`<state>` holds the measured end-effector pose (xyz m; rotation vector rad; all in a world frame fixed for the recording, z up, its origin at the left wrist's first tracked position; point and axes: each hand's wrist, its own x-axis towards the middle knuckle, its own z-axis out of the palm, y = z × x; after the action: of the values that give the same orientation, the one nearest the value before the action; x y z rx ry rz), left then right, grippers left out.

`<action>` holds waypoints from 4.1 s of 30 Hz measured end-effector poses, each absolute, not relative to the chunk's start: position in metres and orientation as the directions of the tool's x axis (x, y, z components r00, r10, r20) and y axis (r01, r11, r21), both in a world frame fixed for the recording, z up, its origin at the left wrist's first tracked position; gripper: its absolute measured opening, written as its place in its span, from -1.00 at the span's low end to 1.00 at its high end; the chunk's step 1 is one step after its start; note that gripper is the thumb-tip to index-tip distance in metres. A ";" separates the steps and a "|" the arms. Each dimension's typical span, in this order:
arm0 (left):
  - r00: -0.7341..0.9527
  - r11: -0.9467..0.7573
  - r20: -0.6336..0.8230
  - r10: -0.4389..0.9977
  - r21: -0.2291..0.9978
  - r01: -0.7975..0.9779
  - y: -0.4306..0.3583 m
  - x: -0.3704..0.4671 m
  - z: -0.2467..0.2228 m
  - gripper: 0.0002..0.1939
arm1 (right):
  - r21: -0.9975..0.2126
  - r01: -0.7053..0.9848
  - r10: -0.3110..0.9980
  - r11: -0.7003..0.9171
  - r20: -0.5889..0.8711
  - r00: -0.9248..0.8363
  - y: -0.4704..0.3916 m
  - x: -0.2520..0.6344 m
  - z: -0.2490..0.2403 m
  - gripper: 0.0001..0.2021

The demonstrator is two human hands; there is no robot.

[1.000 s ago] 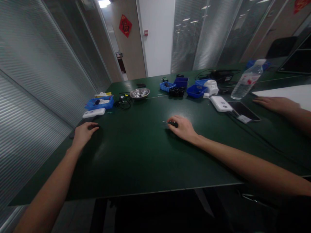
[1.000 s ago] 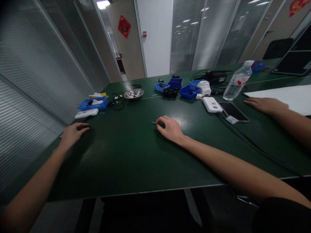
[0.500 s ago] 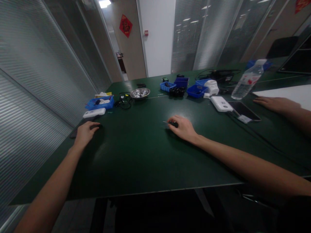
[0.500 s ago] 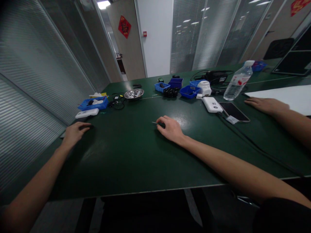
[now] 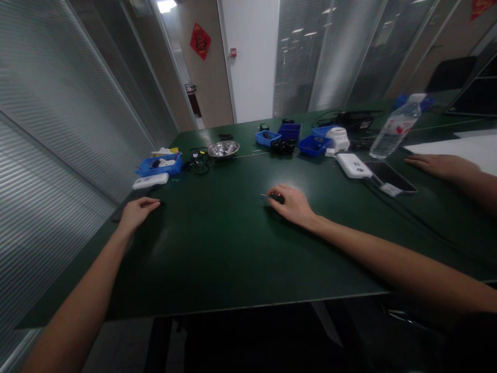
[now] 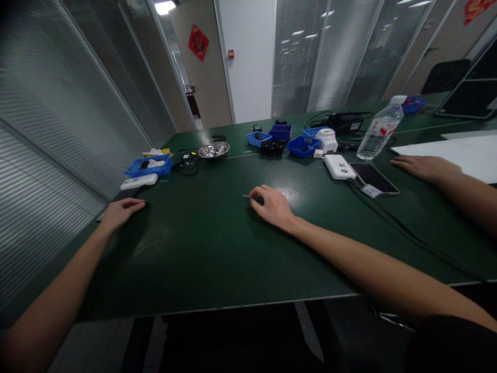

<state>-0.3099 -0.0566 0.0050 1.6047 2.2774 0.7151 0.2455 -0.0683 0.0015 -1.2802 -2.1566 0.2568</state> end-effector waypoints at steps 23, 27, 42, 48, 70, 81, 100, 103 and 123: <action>0.488 -0.530 0.312 0.815 0.743 0.410 -0.048 -0.008 -0.014 -0.56 | -0.443 0.705 0.825 0.555 0.402 -0.397 -0.074 0.242 0.002 -0.86; 0.476 -0.527 0.316 0.820 0.742 0.415 -0.048 -0.011 -0.014 -0.55 | -0.434 0.726 0.837 0.533 0.395 -0.378 -0.074 0.242 0.003 -0.88; 0.511 -0.535 0.295 0.807 0.730 0.425 -0.048 -0.016 -0.008 -0.80 | -0.349 0.725 0.797 0.594 0.378 -0.471 -0.077 0.242 0.005 -0.83; 0.517 -0.538 0.310 0.798 0.753 0.380 -0.045 -0.017 -0.011 -0.80 | -0.289 0.706 0.751 0.646 0.403 -0.523 -0.079 0.243 0.003 -0.82; 0.542 -0.479 0.272 0.795 0.831 0.284 -0.042 -0.024 -0.013 -0.82 | -0.155 0.622 0.612 0.767 0.467 -0.638 -0.085 0.244 0.005 -0.75; 0.612 -0.568 0.303 0.731 0.766 0.300 -0.052 -0.016 -0.008 -0.80 | -0.207 0.576 0.600 0.791 0.450 -0.661 -0.086 0.236 0.000 -0.72; 0.586 -0.580 0.308 0.750 0.731 0.359 -0.060 -0.014 0.000 -0.85 | -0.423 0.779 0.868 0.464 0.394 -0.303 -0.068 0.242 0.000 -0.84; 0.554 -0.620 0.351 0.755 0.659 0.426 -0.064 -0.010 0.000 -0.88 | -0.423 0.770 0.858 0.478 0.411 -0.307 -0.069 0.241 0.000 -0.85; 0.358 -0.433 0.256 0.898 0.378 0.818 -0.046 -0.150 0.005 -0.60 | -0.460 0.731 0.851 0.504 0.410 -0.328 -0.071 0.242 0.002 -0.84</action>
<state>-0.1500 -0.0463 0.0052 2.4306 1.5561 0.6397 0.2424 -0.0708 0.0022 -1.2902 -2.1360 0.2535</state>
